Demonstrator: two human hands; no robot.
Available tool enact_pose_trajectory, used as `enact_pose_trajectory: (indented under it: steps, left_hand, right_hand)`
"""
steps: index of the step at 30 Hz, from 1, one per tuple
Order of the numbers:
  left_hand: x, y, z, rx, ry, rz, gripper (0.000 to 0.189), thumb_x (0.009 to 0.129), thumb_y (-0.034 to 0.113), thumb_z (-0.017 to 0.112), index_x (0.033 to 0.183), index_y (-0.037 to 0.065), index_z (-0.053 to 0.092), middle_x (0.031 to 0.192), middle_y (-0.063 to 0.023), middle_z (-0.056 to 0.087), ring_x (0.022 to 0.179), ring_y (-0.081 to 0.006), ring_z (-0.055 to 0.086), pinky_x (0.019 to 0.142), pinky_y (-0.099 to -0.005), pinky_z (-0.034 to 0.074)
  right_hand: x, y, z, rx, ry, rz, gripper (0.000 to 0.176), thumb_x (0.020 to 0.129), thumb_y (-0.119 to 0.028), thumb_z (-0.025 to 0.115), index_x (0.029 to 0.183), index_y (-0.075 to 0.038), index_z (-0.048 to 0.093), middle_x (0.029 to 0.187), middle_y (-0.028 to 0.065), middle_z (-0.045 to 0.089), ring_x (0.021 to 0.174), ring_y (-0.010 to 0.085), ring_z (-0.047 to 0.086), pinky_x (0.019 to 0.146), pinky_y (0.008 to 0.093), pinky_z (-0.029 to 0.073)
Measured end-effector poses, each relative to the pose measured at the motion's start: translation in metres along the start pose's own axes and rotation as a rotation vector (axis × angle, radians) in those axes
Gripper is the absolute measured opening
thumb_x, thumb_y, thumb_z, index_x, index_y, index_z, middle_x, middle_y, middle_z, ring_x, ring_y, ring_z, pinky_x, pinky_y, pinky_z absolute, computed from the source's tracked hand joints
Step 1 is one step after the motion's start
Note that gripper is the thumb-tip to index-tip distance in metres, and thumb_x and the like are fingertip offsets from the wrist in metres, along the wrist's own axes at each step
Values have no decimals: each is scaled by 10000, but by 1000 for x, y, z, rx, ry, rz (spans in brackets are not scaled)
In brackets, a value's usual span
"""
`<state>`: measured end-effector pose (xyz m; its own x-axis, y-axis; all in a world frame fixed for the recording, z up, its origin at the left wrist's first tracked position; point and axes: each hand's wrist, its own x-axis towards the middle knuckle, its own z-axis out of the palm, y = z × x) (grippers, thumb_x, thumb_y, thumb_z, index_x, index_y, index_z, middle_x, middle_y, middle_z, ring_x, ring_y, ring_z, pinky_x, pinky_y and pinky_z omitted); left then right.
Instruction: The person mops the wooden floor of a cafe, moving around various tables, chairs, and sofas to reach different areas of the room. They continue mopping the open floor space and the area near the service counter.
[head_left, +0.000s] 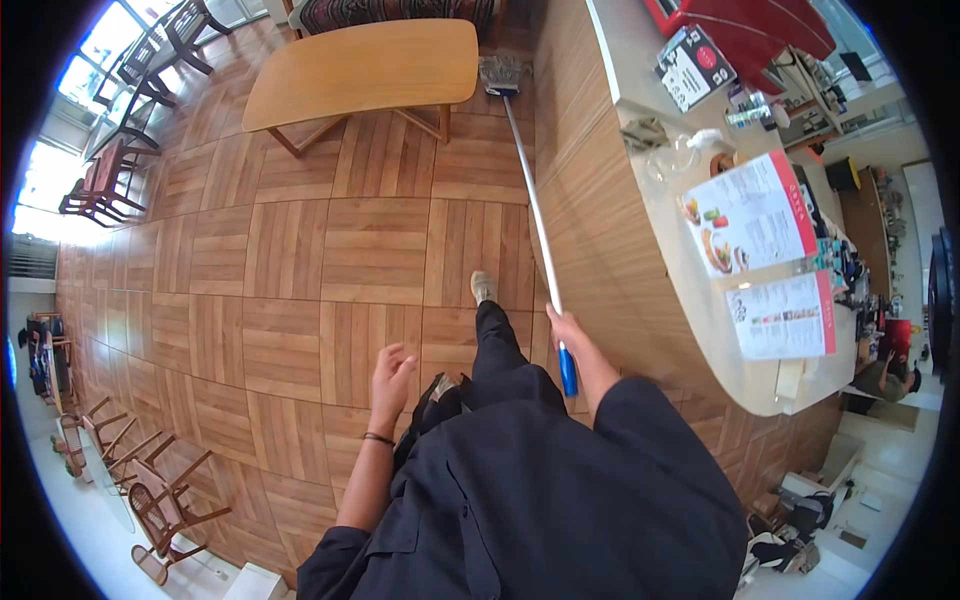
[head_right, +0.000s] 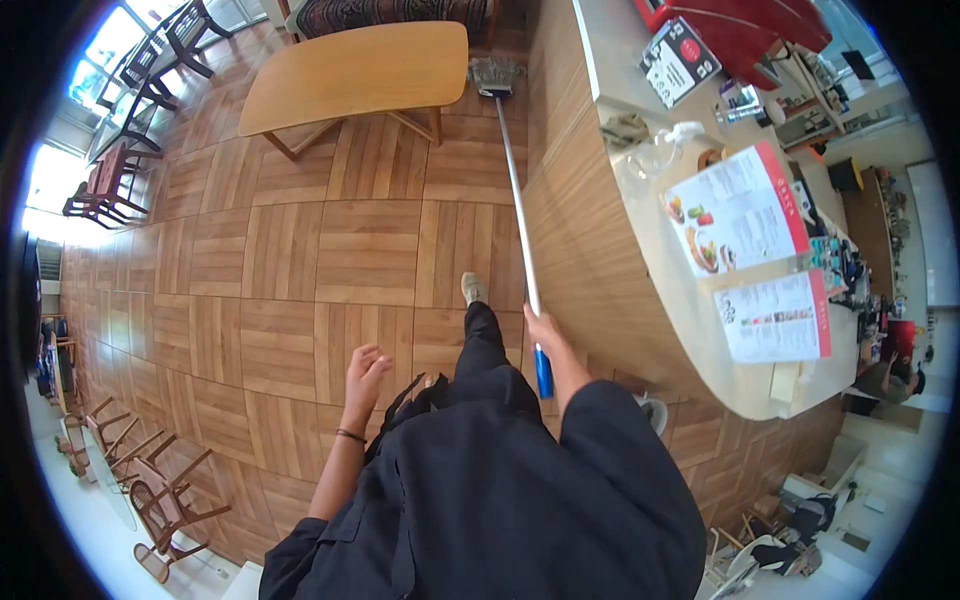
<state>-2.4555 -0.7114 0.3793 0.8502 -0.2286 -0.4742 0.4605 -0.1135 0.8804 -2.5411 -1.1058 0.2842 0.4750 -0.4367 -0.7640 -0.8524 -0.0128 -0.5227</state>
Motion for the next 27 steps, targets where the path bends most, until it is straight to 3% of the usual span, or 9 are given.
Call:
enact_pose_trajectory:
  steps: [1, 3, 4, 6, 9, 12, 19, 22, 27]
  left_hand:
    - [-17, -7, -19, -38, 48, -84, 366, 934, 85, 642, 1264, 21, 498, 1010, -92, 669, 924, -165, 651, 747, -290, 513]
    - [-47, -25, -56, -11, 161, -263, 297, 954, 142, 618, 1215, 40, 520, 975, -76, 677, 879, -158, 660, 678, -258, 483]
    - [-57, -32, -72, 12, 186, -328, 281, 960, 161, 607, 1202, 45, 524, 969, -74, 680, 866, -156, 662, 670, -252, 478]
    - [-68, -38, -91, 57, 240, -452, 255, 971, 198, 587, 1174, 55, 531, 956, -68, 684, 838, -154, 667, 655, -241, 467]
    - [-53, -21, -93, 137, 198, -492, 244, 978, 219, 569, 1160, 61, 531, 949, -69, 689, 819, -162, 672, 662, -253, 480]
    - [16, 29, -74, 167, 129, -395, 258, 982, 219, 564, 1182, 61, 528, 964, -73, 687, 831, -160, 673, 666, -256, 482]
    - [146, 106, -60, 227, 115, -291, 293, 992, 251, 563, 1215, 66, 517, 1000, -81, 683, 862, -169, 677, 684, -274, 490]
    - [177, 123, -72, 264, 149, -377, 294, 996, 264, 557, 1219, 77, 513, 1000, -81, 684, 862, -169, 676, 686, -281, 491]
    - [203, 152, -83, 261, 251, -485, 288, 1000, 283, 550, 1216, 98, 508, 996, -76, 689, 861, -157, 675, 682, -278, 490]
  right_hand:
    - [-19, 37, 7, -55, 44, 36, 644, 945, -651, 488, 605, -107, 433, 432, 46, 440, 340, 205, 475, 354, 372, 389]
    - [-63, 120, 26, -8, 53, 74, 749, 901, -683, 539, 836, 54, 658, 685, 162, 655, 707, 319, 684, 619, 424, 519]
    - [-108, 133, 30, -158, 129, 194, 777, 921, -661, 491, 1012, 87, 681, 1022, 358, 650, 1066, 412, 640, 783, 502, 498]
    - [-156, 251, 50, -339, -36, -76, 785, 966, -648, 355, 1145, 58, 648, 1109, 350, 632, 1114, 452, 609, 867, 525, 487]
    - [-263, 313, 65, -336, -48, 335, 777, 969, -648, 346, 1119, 52, 647, 1035, 320, 625, 1027, 427, 610, 810, 511, 489]
    - [-307, 323, 72, -317, -37, 574, 771, 971, -649, 338, 1093, 47, 645, 961, 289, 618, 939, 402, 611, 752, 497, 490]
    - [-199, 209, 80, -221, 19, 612, 760, 978, -650, 319, 1032, 35, 642, 789, 218, 602, 734, 344, 613, 619, 464, 494]
    - [-91, 107, 69, -138, 55, 464, 757, 980, -650, 311, 1006, 30, 640, 716, 187, 595, 647, 319, 614, 562, 450, 495]
    - [110, -135, 16, 32, 108, 227, 755, 985, -651, 297, 962, 22, 638, 593, 136, 584, 501, 277, 615, 467, 427, 498]
